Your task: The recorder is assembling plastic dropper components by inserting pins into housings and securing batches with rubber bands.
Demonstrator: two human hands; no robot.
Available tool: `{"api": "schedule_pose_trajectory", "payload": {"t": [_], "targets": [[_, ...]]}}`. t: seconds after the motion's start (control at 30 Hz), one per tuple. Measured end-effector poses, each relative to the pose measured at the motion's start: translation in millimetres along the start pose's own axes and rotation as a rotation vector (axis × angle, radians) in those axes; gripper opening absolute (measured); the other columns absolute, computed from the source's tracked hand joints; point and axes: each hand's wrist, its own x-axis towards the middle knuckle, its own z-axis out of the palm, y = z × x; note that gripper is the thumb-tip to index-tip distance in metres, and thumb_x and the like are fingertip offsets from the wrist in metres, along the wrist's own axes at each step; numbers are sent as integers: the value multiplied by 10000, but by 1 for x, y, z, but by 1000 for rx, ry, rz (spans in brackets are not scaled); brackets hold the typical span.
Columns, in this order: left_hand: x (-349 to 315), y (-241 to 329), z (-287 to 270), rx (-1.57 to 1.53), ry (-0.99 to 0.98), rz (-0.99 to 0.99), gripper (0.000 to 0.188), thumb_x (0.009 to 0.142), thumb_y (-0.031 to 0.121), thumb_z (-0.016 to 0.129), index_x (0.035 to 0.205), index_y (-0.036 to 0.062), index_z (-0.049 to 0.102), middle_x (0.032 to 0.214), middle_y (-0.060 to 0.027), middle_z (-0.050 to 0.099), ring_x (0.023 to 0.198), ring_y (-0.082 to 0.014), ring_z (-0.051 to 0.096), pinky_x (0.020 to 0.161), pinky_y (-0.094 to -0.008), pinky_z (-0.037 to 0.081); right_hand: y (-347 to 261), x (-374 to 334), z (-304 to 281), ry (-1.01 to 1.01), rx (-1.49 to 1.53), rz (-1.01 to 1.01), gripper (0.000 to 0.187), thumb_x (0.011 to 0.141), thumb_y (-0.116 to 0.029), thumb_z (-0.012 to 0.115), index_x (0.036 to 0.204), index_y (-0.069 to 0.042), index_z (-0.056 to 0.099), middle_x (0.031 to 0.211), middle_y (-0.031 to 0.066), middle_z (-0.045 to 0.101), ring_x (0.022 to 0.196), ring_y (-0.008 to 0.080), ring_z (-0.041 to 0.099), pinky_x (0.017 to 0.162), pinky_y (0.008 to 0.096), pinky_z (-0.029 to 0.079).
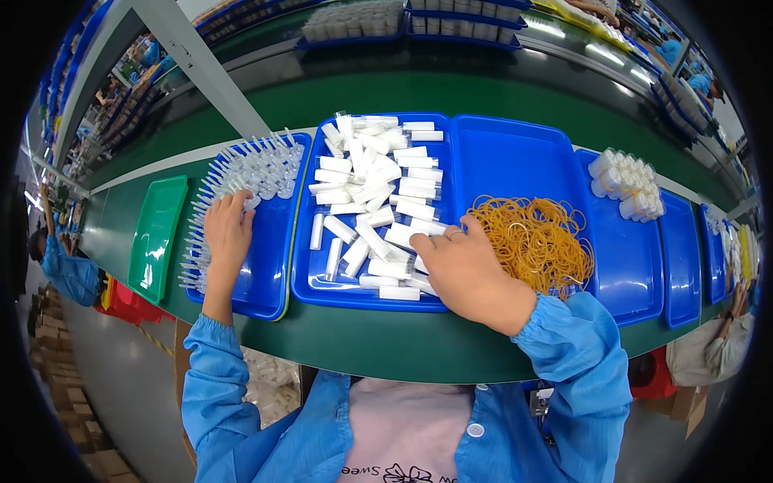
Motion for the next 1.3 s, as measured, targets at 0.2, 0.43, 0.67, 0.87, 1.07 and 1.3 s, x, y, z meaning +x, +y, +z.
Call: {"api": "schedule_pose_trajectory", "payload": {"t": [0.2, 0.43, 0.67, 0.87, 1.07, 1.3], "targets": [[-25, 13, -24, -796, 259, -243, 256, 893, 40, 571, 1149, 50, 555, 975, -88, 616, 858, -214, 634, 722, -319, 503, 14, -14, -35, 174, 646, 135, 249, 839, -65, 590, 1086, -57, 623, 961, 126, 599, 847, 242, 606, 757, 331, 475], [-77, 93, -92, -1899, 64, -601, 390, 889, 97, 651, 1244, 2, 522, 1024, -95, 598, 864, -217, 660, 705, -294, 551, 21, -35, -52, 109, 1212, 213, 210, 943, -161, 572, 1070, -4, 628, 968, 39, 584, 912, 131, 566, 783, 246, 445], [-106, 159, -84, -2129, -340, -437, 178, 804, 18, 723, 929, -2, 597, 962, -128, 587, 858, -288, 687, 692, -340, 602, 13, -43, -42, 80, 1460, 297, 182, 959, -160, 578, 1067, -16, 605, 972, 7, 593, 856, 46, 519, 724, 208, 424], [-103, 169, -82, -2167, -595, -357, 209, 835, -96, 644, 1038, -55, 621, 1059, -115, 569, 971, -208, 649, 846, -305, 546, 11, -38, -39, 60, 1483, 283, 173, 949, -163, 597, 1052, -25, 609, 906, -22, 582, 787, 23, 490, 644, 177, 387], [-104, 167, -81, -2049, -625, -282, 196, 848, -58, 656, 1042, -49, 634, 1057, -103, 568, 973, -193, 640, 844, -291, 547, 10, -39, -41, -80, 1551, 334, 170, 942, -167, 610, 1046, -33, 615, 883, -36, 577, 757, 9, 468, 632, 171, 368], [-101, 161, -87, -1856, -635, -189, 175, 856, -22, 664, 1030, -38, 654, 1052, -107, 574, 944, -187, 646, 803, -278, 560, 15, -40, -41, -181, 1567, 330, 160, 938, -146, 599, 1045, -29, 623, 908, -16, 607, 813, 36, 516, 692, 188, 413]]}}
